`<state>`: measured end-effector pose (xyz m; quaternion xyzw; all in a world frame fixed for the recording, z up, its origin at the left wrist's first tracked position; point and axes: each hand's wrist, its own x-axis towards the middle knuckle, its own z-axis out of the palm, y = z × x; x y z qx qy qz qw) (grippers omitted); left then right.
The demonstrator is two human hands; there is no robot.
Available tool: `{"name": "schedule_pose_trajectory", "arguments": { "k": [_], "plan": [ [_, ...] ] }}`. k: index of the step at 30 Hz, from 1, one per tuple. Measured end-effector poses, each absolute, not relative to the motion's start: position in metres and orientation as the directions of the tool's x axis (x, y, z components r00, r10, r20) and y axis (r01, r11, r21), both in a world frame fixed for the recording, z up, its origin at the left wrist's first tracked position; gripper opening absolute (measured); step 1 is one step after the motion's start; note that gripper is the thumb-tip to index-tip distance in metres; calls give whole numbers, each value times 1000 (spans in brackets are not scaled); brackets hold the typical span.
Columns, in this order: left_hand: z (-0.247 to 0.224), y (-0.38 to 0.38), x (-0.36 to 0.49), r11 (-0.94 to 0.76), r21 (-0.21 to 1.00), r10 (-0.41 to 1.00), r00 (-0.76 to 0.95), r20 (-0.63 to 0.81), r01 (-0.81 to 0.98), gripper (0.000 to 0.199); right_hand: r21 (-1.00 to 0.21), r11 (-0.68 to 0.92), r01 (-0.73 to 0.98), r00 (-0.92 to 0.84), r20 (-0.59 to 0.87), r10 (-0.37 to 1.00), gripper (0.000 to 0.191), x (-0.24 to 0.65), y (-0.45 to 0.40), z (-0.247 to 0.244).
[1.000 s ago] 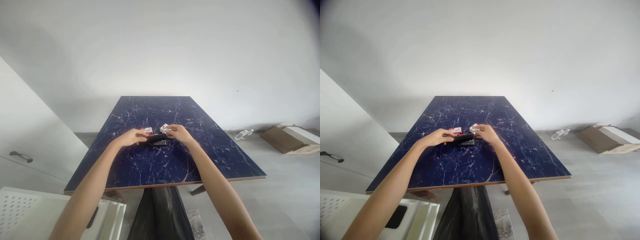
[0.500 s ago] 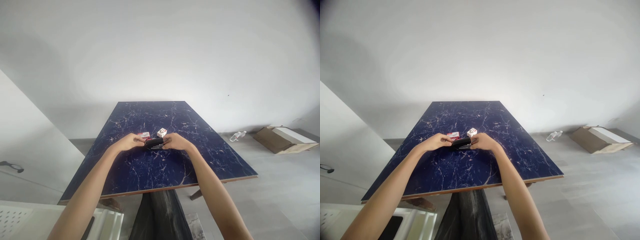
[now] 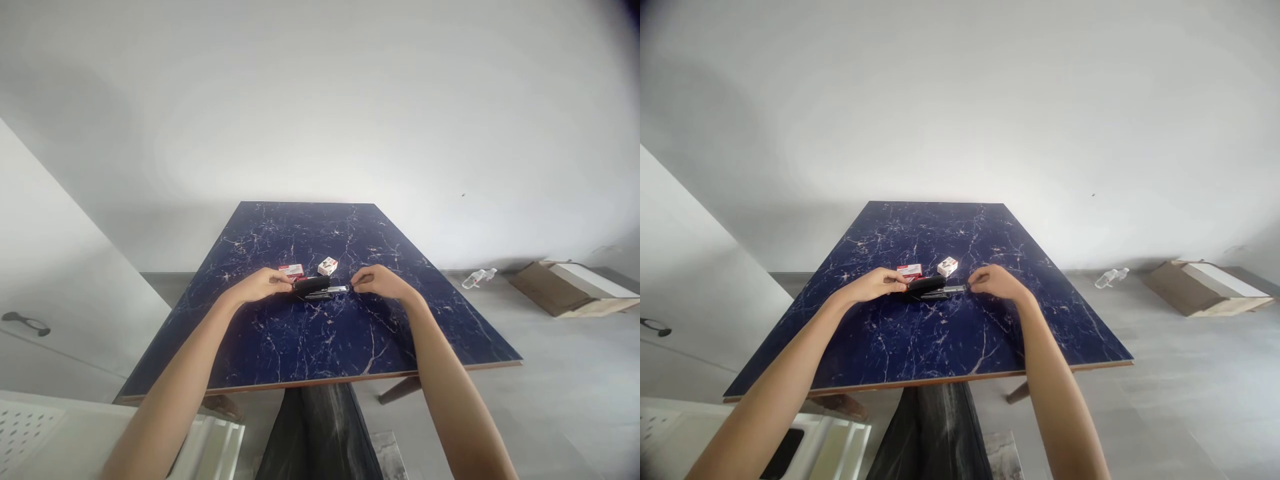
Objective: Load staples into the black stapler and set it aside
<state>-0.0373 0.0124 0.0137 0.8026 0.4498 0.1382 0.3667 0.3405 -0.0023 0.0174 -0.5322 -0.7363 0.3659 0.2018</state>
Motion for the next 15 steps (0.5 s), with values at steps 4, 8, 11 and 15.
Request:
{"name": "schedule_pose_trajectory", "arguments": {
  "k": [4, 8, 11, 15],
  "plan": [
    [12, 8, -36, -358, 727, 821, 568, -52, 585, 48, -866, 116, 486, -155, 45, 987, 35, 354, -1, 11],
    [13, 4, -33, -391, 724, 869, 488, 86, 568, 48, -925, 125, 359, -231, 42, 972, 33, 335, -3, 7],
    [12, 4, -33, -422, 671, 898, 382, 217, 610, 47, -895, 164, 415, -265, 54, 963, 30, 323, -6, 7],
    [7, 7, -34, -468, 528, 884, 370, 287, 709, 48, -881, 198, 429, -289, 73, 954, 34, 319, -8, 6]
  ]
}}
